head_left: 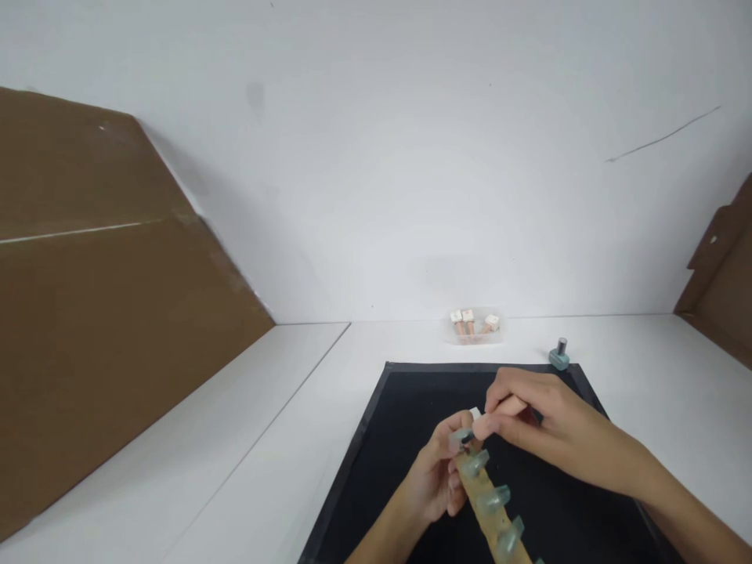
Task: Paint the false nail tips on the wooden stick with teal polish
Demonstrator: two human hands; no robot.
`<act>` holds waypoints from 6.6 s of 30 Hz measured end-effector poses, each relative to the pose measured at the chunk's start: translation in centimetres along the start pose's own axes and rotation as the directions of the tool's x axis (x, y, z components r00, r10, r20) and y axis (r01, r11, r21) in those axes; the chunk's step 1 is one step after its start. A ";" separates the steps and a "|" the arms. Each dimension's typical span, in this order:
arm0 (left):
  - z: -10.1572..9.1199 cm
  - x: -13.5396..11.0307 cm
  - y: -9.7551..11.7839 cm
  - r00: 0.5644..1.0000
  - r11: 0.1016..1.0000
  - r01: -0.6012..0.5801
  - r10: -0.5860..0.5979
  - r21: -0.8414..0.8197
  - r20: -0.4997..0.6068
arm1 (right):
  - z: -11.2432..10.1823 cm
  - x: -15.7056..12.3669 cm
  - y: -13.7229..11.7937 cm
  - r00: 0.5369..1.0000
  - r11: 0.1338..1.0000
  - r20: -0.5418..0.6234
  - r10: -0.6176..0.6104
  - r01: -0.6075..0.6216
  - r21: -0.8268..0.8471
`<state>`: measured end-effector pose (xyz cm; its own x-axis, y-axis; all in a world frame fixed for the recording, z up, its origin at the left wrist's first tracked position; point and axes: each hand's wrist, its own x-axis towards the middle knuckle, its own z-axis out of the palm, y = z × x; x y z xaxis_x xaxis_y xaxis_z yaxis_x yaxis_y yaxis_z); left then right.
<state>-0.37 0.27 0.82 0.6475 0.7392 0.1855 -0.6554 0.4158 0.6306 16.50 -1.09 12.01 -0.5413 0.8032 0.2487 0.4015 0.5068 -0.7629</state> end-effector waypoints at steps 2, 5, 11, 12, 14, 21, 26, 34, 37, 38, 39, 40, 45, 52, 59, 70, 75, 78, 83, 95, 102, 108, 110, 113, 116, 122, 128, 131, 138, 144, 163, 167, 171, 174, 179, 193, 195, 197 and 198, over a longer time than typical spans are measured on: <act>0.1 -0.1 0.1 1.000 1.000 -0.003 0.003 0.006 0.011 | -0.1 -0.1 0.1 1.000 0.999 -0.018 0.013 -0.014 -0.052; -0.1 -0.4 0.2 1.000 1.000 -0.021 0.021 0.018 0.004 | -0.2 -0.2 0.2 0.998 0.996 -0.060 0.033 -0.039 -0.087; -0.5 -0.5 -0.1 0.999 0.978 -0.005 0.011 0.206 -0.030 | -0.1 -0.1 0.5 0.998 0.999 -0.058 0.040 -0.041 -0.016; -0.5 -0.4 -0.2 0.999 0.972 -0.002 0.012 0.236 -0.041 | -0.1 0.0 0.5 0.998 0.999 -0.040 0.040 -0.041 -0.008; -0.4 -0.2 -0.3 0.998 0.960 0.007 0.010 0.281 -0.061 | -0.1 0.1 0.5 0.999 0.999 -0.004 0.038 -0.038 -0.006; -0.3 0.2 -0.6 0.997 0.949 0.004 0.020 0.315 -0.072 | -0.2 0.3 0.3 0.993 0.996 0.108 0.039 -0.048 0.081; 0.0 0.1 -0.5 0.998 0.953 0.007 0.011 0.303 -0.060 | -0.1 0.3 0.5 0.989 0.993 0.113 0.092 -0.099 0.058; -0.2 -0.5 -0.4 1.000 0.959 -0.017 0.020 0.281 -0.007 | -0.4 0.1 0.7 0.990 0.990 0.014 0.140 -0.140 -0.025; -0.3 -0.4 -0.4 1.000 0.961 -0.029 0.030 0.276 -0.001 | -0.4 0.1 0.6 0.993 0.993 0.011 0.114 -0.114 0.013; -0.3 -0.3 -0.4 1.000 0.961 -0.028 0.030 0.274 -0.004 | -0.4 0.1 0.5 0.994 0.994 0.027 0.104 -0.105 0.030; -0.3 -0.2 -0.4 1.000 0.962 -0.026 0.029 0.273 -0.009 | -0.3 0.2 0.4 0.994 0.994 0.055 0.095 -0.098 0.051; -0.3 0.0 -0.4 1.000 0.962 -0.022 0.027 0.271 -0.015 | -0.3 0.2 0.4 0.993 0.993 0.081 0.085 -0.091 0.070; -0.1 0.1 -0.3 0.999 0.965 0.001 0.008 0.264 -0.034 | -0.3 0.3 0.2 0.988 0.991 0.136 0.074 -0.088 0.102; -0.5 -0.8 -0.2 1.000 0.979 0.001 0.003 0.206 -0.017 | -0.4 0.0 0.5 0.994 0.994 -0.009 0.112 -0.112 0.008; -0.9 -0.2 -0.1 1.000 0.980 -0.006 0.008 0.200 -0.012 | -0.2 0.2 0.0 0.995 0.997 0.092 0.040 -0.045 0.060; -0.7 -0.8 -0.1 1.000 0.987 -0.027 0.027 0.158 0.001 | -0.5 -0.1 0.4 0.997 0.996 -0.023 0.074 -0.075 -0.051; -1.2 -0.4 -0.2 1.000 0.985 -0.014 0.015 0.174 -0.001 | -0.3 0.1 0.0 0.999 0.999 0.025 0.036 -0.036 -0.003; -1.1 -0.1 -0.2 1.000 0.983 0.000 0.006 0.184 -0.031 | -0.2 0.2 -0.2 0.996 0.999 0.090 0.019 -0.022 0.035; -0.7 -0.3 -0.1 1.000 0.986 -0.011 0.015 0.164 -0.021 | -0.2 0.0 -0.1 0.996 0.999 0.084 0.040 -0.041 0.011; -1.1 -0.1 0.0 0.999 0.986 -0.014 0.019 0.169 -0.028 | -0.2 0.2 -0.5 0.995 0.999 0.096 0.008 -0.012 0.037; -0.5 -0.7 0.3 1.000 0.988 -0.020 0.019 0.156 0.007 | -0.4 0.1 -0.4 0.997 0.997 0.014 0.073 -0.073 -0.019; -1.1 -0.8 0.1 0.999 0.990 -0.041 0.039 0.136 0.013 | -0.5 0.0 -0.1 0.997 0.997 0.019 0.078 -0.078 -0.007; -1.1 -0.5 0.2 0.999 0.989 -0.043 0.042 0.141 0.011 | -0.5 0.0 -0.3 0.997 0.998 0.052 0.057 -0.057 0.014; -0.8 -0.3 0.3 0.999 0.988 -0.043 0.042 0.145 0.009 | -0.4 0.2 -0.6 0.994 0.998 0.101 0.041 -0.046 0.039; -0.5 -0.4 0.4 0.999 0.990 -0.042 0.039 0.135 0.024 | -0.4 0.2 -0.5 0.994 0.996 0.094 0.064 -0.068 0.049; -0.8 -1.0 0.3 0.997 0.994 -0.056 0.051 0.094 0.057 | -0.4 0.0 0.2 0.996 0.996 -0.010 0.091 -0.091 -0.014; -0.8 -0.7 0.4 0.997 0.995 -0.051 0.046 0.082 0.063 | -0.5 0.1 -0.2 0.999 0.999 0.032 0.034 -0.034 -0.010; -0.5 -0.6 0.5 0.997 0.996 -0.048 0.043 0.080 0.060 | -0.5 0.2 -0.3 0.998 0.999 0.053 0.034 -0.034 -0.009; -0.7 -0.9 0.3 0.996 0.996 -0.070 0.067 0.047 0.056 | -0.5 0.0 0.2 0.997 0.997 -0.024 0.078 -0.078 -0.011; -0.7 -0.4 0.5 0.999 0.997 -0.035 0.034 0.068 0.024 | -0.4 0.1 0.0 1.000 1.000 0.026 -0.011 0.010 0.010; -0.4 -0.3 0.6 0.998 0.999 -0.044 0.043 0.024 0.036 | -0.1 0.0 0.0 1.000 1.000 0.021 0.004 -0.005 0.028; -0.1 -0.1 0.6 0.999 0.999 -0.036 0.035 0.039 0.010 | 0.0 0.1 -0.1 0.998 0.998 0.060 0.004 -0.007 0.056; -0.2 -0.4 0.5 0.998 0.998 -0.056 0.055 0.030 0.040 | -0.1 0.1 0.0 0.999 0.998 0.024 0.043 -0.044 0.047; -0.5 -0.7 0.4 0.997 0.998 -0.060 0.059 0.033 0.040 | -0.2 0.0 0.2 0.998 0.998 -0.014 0.056 -0.055 0.039; -0.7 -0.4 0.4 0.997 0.998 -0.053 0.052 0.019 0.053 | -0.1 -0.1 0.1 1.000 0.999 0.004 0.008 -0.008 0.043; -0.5 -0.9 0.5 0.995 0.997 -0.072 0.072 -0.003 0.063 | -0.3 -0.1 0.2 0.997 0.998 -0.036 0.066 -0.065 0.017; -0.7 -0.9 0.5 0.994 0.997 -0.073 0.074 -0.011 0.077 | -0.4 -0.1 0.3 0.997 0.998 -0.051 0.059 -0.058 0.021; -0.9 -0.9 0.5 0.993 0.997 -0.076 0.077 -0.018 0.092 | -0.4 -0.2 0.3 0.997 0.999 -0.054 0.048 -0.047 0.018; -0.9 -0.9 0.5 0.993 0.997 -0.076 0.077 -0.018 0.092 | -0.5 -0.3 0.2 0.998 0.999 -0.050 0.043 -0.042 0.015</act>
<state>-1.61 0.34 0.27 0.6283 0.7169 0.3022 -0.7092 0.3680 0.6014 17.08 -1.04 12.05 -0.4858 0.8390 0.2453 0.4127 0.4675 -0.7817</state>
